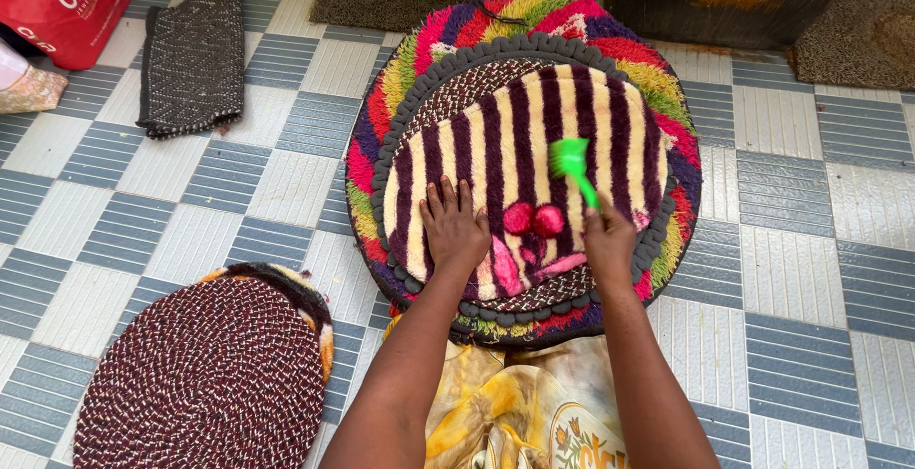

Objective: The person cleans a small round rug by hand with a green brush, using repetitive scrubbing motions across the striped surface while sitting on a tiled floor.

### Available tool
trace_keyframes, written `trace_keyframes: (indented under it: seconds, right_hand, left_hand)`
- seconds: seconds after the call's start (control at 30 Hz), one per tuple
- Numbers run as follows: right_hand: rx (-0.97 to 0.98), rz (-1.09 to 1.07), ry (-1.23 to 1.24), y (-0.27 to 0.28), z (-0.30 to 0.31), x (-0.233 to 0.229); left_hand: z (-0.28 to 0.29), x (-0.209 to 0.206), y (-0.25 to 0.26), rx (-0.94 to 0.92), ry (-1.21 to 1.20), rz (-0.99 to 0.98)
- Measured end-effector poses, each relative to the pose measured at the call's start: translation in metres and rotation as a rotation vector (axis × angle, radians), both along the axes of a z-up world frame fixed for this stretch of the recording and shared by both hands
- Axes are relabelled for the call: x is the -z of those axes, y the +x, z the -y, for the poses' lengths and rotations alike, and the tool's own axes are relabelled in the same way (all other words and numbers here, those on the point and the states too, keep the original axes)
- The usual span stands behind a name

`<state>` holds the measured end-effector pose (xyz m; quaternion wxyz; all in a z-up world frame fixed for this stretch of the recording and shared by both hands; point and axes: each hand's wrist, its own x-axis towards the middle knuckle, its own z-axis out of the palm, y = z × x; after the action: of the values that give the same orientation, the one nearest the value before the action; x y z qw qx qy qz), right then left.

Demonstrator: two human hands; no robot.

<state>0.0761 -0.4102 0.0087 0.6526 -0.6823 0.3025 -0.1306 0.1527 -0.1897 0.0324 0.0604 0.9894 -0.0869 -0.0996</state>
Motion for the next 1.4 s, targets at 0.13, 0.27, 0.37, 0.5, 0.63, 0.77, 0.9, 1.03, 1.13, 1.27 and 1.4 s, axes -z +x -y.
trace_keyframes:
  seconds: [0.13, 0.27, 0.37, 0.5, 0.63, 0.77, 0.9, 1.03, 1.13, 1.27, 1.4]
  right_hand:
    - [-0.103, -0.077, 0.033, 0.005, -0.024, -0.011]
    - [-0.249, -0.142, 0.157, 0.022, -0.05, -0.016]
    - [-0.101, -0.178, 0.047, 0.031, -0.046, -0.01]
    - [-0.049, 0.019, 0.068, 0.039, -0.039, 0.007]
    - [-0.315, -0.034, 0.018, 0.05, -0.053, 0.02]
    - [-0.123, -0.097, -0.006, 0.064, -0.035, 0.018]
    - [-0.148, 0.029, -0.044, 0.077, -0.038, 0.014]
    - [-0.284, -0.121, -0.028, 0.089, -0.047, 0.01]
    - [-0.052, -0.026, -0.103, 0.1, -0.034, 0.011]
    - [-0.113, 0.073, -0.106, 0.112, -0.046, 0.004]
    - [-0.314, -0.117, -0.118, 0.111, -0.056, -0.011]
  left_hand:
    - [0.0, 0.001, 0.0, 0.004, 0.004, -0.004]
    - [-0.001, -0.003, -0.001, 0.009, 0.004, -0.009]
    - [-0.001, -0.004, -0.002, 0.012, 0.007, -0.018]
    - [-0.001, -0.003, 0.0, 0.015, 0.004, -0.011]
    - [0.0, -0.005, -0.001, 0.008, 0.022, -0.026]
    - [-0.001, -0.005, -0.001, 0.011, 0.019, -0.022]
    - [0.001, -0.001, 0.0, 0.009, -0.002, -0.001]
    - [0.0, 0.0, 0.001, 0.013, 0.003, -0.009]
    - [-0.001, -0.001, 0.0, 0.021, 0.007, -0.008]
    - [0.001, -0.003, 0.0, 0.02, -0.002, -0.007]
    - [0.0, -0.005, -0.001, 0.013, -0.006, -0.006]
